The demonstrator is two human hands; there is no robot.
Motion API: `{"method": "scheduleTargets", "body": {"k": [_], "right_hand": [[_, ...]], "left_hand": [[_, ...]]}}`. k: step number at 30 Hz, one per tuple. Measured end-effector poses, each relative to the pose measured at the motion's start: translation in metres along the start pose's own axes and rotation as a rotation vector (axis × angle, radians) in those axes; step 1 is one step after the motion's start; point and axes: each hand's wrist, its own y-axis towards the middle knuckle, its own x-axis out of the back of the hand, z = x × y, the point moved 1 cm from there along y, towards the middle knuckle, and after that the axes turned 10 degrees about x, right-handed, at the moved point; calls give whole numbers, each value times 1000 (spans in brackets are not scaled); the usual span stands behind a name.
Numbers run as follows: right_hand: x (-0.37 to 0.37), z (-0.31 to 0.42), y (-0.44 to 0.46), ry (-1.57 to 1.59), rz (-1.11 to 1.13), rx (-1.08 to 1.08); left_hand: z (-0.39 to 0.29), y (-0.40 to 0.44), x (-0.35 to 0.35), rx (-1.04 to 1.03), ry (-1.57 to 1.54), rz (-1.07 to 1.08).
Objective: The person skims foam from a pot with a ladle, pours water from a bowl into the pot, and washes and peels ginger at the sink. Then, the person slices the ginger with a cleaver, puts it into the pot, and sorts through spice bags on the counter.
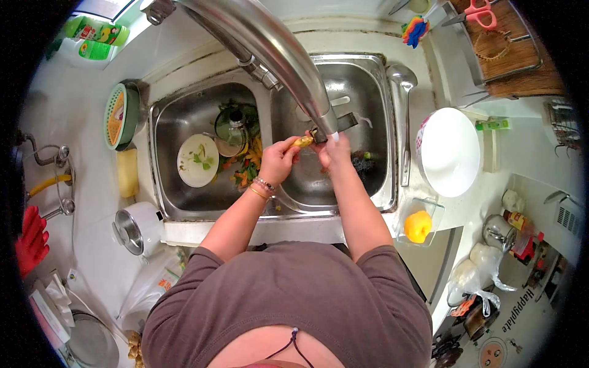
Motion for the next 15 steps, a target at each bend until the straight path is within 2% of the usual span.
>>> {"method": "scheduleTargets", "body": {"k": [2, 5, 8, 10, 11, 15], "right_hand": [[-2, 2, -2, 38, 6, -20], [-27, 15, -13, -24, 1, -10], [-24, 10, -6, -174, -108, 67], [-18, 14, 5, -151, -223, 72], [-14, 13, 2, -138, -17, 107], [-18, 5, -3, -364, 175, 243]], "left_hand": [[-10, 0, 4, -61, 100, -28], [1, 2, 1, 59, 61, -14], [11, 6, 1, 473, -574, 269], [12, 6, 4, 660, -699, 315], [12, 6, 5, 754, -762, 336], [10, 6, 6, 895, -977, 353]]}}
